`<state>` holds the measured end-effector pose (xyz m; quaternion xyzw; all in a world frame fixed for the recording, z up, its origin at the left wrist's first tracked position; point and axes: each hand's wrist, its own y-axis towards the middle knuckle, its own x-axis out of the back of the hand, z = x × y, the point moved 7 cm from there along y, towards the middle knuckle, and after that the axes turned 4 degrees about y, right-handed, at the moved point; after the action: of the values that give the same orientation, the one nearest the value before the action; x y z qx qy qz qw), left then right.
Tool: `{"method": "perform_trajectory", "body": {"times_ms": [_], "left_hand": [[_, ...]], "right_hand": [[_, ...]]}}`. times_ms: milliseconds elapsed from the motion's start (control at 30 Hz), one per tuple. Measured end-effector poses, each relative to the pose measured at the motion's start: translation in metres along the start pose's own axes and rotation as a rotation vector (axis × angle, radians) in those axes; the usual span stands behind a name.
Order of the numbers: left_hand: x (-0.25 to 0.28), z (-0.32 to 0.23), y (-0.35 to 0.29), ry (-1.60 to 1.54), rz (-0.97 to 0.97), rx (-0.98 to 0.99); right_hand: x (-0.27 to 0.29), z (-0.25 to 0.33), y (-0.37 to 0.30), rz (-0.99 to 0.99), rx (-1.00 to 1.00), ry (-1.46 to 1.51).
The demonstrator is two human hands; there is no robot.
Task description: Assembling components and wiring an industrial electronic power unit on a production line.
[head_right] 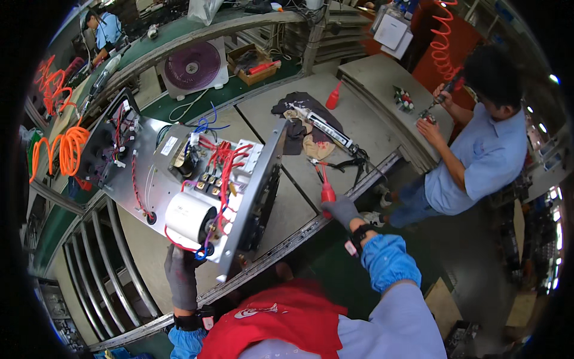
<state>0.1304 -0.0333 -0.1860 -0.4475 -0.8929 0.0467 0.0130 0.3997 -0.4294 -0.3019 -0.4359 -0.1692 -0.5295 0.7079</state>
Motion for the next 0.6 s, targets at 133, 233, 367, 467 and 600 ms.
{"method": "perform_trajectory", "body": {"times_ms": [133,233,367,467,600], "left_hand": [[-0.003,0.001,-0.004,0.127,-0.126,-0.011],[-0.021,-0.031,-0.015,0.883,-0.191,-0.449],[-0.021,-0.022,-0.008,0.431,-0.327,-0.181],[-0.017,0.004,-0.002,-0.197,-0.540,0.147],[-0.013,-0.001,0.004,-0.094,-0.574,0.087]], "right_hand": [[0.028,0.025,0.082,-0.045,0.048,-0.262],[0.047,0.040,0.130,-0.197,0.083,-0.357],[0.057,0.068,0.166,-0.276,0.240,-0.427],[0.046,0.101,0.167,-0.440,0.314,-0.787],[-0.016,0.158,0.136,-0.229,0.894,-0.421]]}}
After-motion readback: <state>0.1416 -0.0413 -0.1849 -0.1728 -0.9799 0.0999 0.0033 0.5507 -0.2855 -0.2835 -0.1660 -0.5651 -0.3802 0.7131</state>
